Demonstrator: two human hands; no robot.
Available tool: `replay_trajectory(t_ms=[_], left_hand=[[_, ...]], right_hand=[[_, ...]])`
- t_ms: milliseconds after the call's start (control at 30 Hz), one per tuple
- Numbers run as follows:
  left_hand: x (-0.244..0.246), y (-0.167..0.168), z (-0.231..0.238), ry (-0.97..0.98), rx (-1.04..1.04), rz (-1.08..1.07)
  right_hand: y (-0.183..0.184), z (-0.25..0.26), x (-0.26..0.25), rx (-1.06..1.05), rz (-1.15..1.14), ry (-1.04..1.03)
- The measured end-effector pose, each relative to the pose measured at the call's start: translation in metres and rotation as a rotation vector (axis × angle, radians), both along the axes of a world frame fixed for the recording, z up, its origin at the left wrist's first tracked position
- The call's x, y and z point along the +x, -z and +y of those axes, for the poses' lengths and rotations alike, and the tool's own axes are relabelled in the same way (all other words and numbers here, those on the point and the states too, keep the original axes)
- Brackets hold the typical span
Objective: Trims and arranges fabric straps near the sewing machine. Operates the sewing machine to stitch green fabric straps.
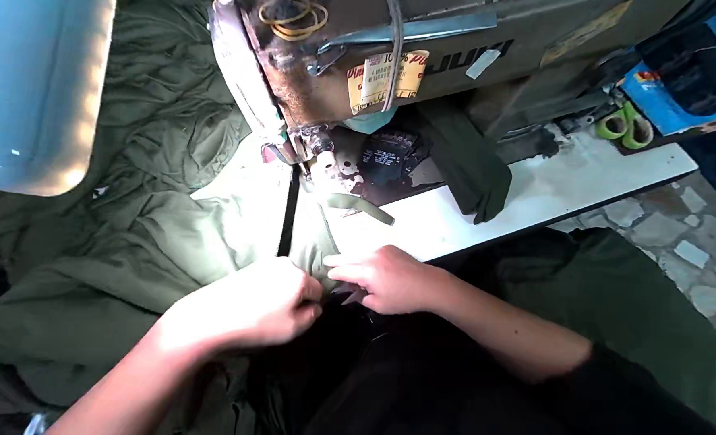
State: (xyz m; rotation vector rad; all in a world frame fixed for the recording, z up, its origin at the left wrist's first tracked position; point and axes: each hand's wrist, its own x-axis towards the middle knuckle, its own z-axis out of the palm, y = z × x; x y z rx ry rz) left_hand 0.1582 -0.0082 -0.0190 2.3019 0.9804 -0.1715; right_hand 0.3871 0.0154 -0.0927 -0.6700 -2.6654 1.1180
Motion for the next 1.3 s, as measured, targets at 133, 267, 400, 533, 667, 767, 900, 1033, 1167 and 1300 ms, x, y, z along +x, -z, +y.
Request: replay_trajectory(t_ms=[133,267,400,533,667,767,900,1033,1167,1300], left_hand=[[0.004,0.019,0.019,-0.264,0.104,0.532],[-0.003,0.037,0.025,-0.185,0.433,0.604],[-0.011,0.034,0.039,-0.302,0.502,0.550],[-0.004,0.059,0.007,-0.205,0.692,0.074],[-0.006,0.096,-0.029,-0.213,0.654,-0.049],[-0.005,0.085,-0.017,-0.269,0.600,-0.128],[0.021,0.062,0.034,-0.236,0.627,-0.215],[0.067,0.057,0.074,-0.179,0.554,-0.104],[0.093,0.066,0.081,-0.125,0.513,-0.040],[0.061,0.044,0.044,-0.136,0.654,-0.276]], right_hand=[[0.004,-0.027,0.001,0.188,-0.167,0.045],[0.012,-0.033,-0.002,0.290,-0.090,0.090],[0.008,-0.031,-0.010,0.243,-0.138,0.066],[0.012,-0.033,-0.008,0.284,-0.107,0.080],[0.012,-0.031,-0.007,0.281,-0.094,0.058],[0.008,-0.029,-0.008,0.200,-0.120,0.050],[-0.002,-0.022,-0.013,0.080,-0.173,0.052],[-0.014,-0.018,-0.017,-0.004,-0.281,0.018],[-0.017,-0.017,-0.018,-0.031,-0.318,0.013],[-0.004,-0.027,-0.012,0.114,-0.156,0.115]])
